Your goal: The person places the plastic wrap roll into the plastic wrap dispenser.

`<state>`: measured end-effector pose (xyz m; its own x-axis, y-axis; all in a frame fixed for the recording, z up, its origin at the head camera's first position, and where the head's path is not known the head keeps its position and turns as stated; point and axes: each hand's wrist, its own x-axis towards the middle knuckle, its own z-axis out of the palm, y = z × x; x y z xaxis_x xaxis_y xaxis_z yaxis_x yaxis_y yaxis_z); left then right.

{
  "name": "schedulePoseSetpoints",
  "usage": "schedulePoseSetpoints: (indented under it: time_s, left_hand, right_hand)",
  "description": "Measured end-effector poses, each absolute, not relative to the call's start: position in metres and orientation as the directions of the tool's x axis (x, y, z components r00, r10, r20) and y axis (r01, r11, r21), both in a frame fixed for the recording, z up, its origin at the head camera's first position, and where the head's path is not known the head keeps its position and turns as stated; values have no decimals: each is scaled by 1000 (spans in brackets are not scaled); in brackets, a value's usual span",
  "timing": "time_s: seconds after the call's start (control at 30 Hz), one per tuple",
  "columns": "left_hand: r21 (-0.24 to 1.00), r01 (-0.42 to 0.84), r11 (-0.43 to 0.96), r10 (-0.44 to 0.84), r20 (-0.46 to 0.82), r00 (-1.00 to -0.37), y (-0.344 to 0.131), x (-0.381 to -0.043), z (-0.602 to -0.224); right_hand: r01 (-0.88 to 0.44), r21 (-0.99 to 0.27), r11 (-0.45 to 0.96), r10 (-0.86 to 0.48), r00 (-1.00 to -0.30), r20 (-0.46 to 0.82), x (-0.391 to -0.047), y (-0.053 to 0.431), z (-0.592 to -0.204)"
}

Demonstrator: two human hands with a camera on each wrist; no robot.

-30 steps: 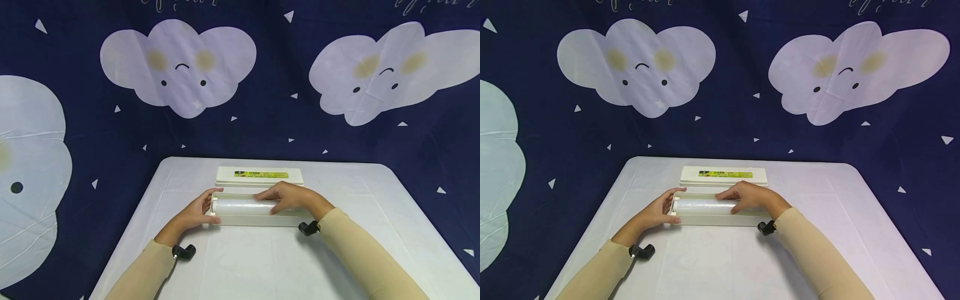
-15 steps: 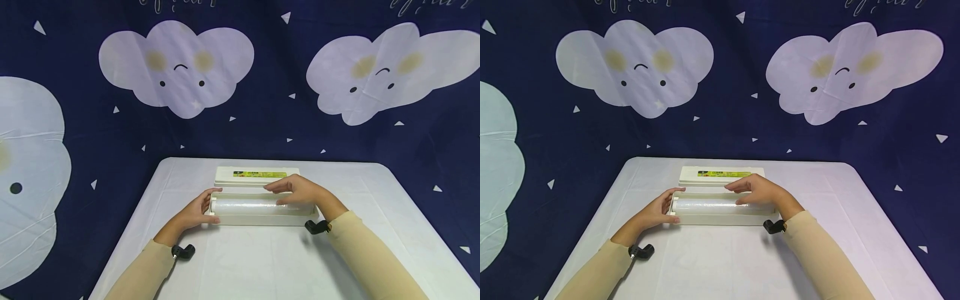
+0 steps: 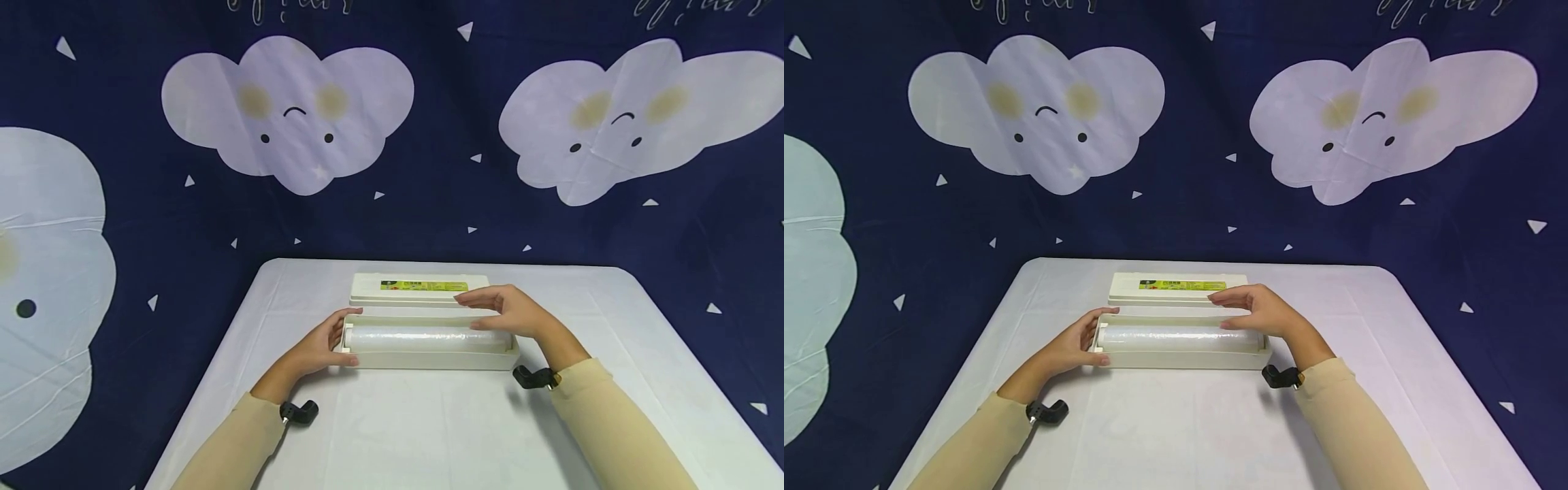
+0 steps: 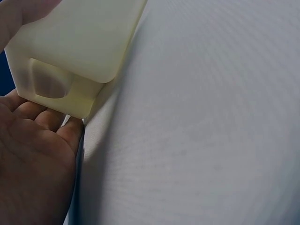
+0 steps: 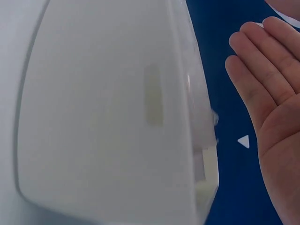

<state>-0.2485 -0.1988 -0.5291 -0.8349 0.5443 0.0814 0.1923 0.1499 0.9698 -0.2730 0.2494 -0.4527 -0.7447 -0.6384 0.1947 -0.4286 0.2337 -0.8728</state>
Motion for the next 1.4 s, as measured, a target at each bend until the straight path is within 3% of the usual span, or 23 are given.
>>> schedulePoseSetpoints:
  time_s: [0.4,0.83,1.4]
  left_hand:
    - [972,175,155,535,66,-842,-198,-245,-530]
    - [970,183,160,535,70,-842,-198,-245,-529]
    - [969,185,164,534,71,-842,-197,-247,-528]
  right_hand:
    - [-377,-874,307,-581,-801,142,-267,273,-462]
    - [-365,-849,383,-566,-819,97,-255,292,-488]
    - [-357,-900,251,-556,-814,168,-247,304,-510]
